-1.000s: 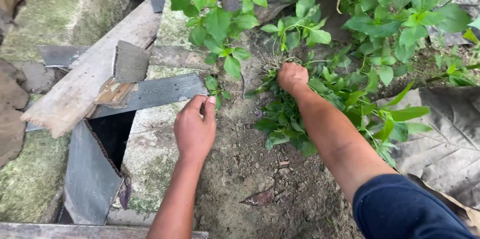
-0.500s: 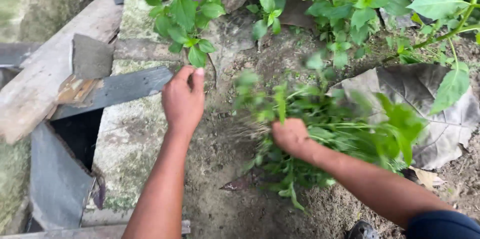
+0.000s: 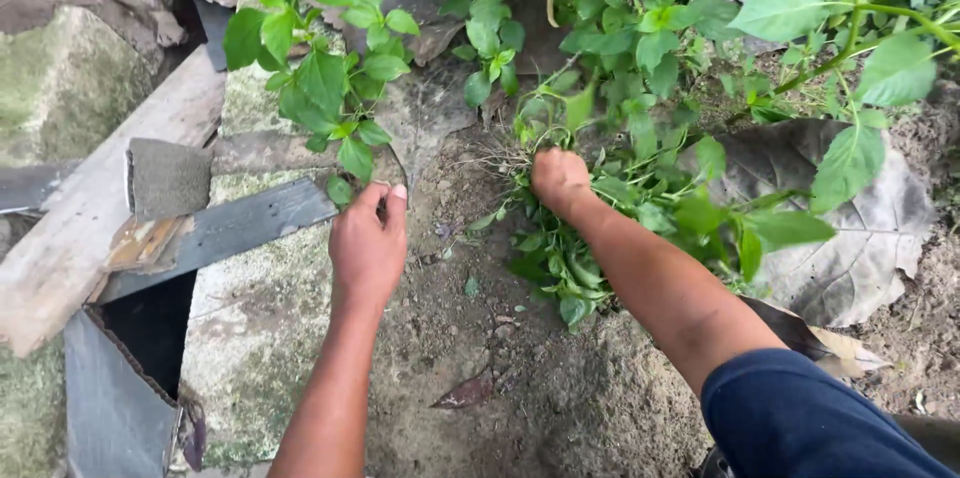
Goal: Uproot weeds and grass by hand from soil next to plants.
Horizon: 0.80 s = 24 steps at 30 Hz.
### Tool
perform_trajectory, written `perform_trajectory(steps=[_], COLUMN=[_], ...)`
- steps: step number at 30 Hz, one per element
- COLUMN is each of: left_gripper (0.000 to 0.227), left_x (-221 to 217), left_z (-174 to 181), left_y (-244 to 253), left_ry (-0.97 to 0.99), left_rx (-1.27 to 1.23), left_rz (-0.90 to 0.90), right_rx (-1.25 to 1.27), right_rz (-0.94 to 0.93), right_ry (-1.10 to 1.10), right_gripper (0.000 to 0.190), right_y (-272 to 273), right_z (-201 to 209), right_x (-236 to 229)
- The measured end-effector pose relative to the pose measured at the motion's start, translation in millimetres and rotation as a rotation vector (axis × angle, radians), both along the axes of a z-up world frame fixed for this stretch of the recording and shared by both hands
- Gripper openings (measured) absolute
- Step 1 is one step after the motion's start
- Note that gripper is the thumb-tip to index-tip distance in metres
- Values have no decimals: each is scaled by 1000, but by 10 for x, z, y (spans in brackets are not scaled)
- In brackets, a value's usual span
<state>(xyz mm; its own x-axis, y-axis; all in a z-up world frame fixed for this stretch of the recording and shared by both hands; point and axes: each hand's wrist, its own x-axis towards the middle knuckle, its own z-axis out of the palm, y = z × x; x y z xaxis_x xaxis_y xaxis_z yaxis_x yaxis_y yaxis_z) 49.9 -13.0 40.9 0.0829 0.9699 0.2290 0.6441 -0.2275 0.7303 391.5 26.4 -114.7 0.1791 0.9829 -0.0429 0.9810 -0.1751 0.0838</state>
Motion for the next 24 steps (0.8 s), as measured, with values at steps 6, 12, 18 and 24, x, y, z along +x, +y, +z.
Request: perform_trajectory(steps=[6, 12, 18, 24], left_gripper=[47, 56, 92, 105], left_x=[752, 1266, 821, 775], left_z=[-376, 754, 2512, 3858], left_y=[-407, -687, -758, -873], left_ry=[-159, -528, -139, -44], left_rx=[-429, -418, -369, -300], left_rz=[-35, -131, -495, -682], right_rx=[45, 373, 407, 558], right_rz=[-245, -328, -861, -541], right_ry=[335, 730, 2041, 2450], right_gripper=[27, 48, 42, 47], right_y=[-415, -770, -1285, -2066], right_z=[1249, 2449, 4219, 5327], right_x=[-589, -990, -1226, -1311])
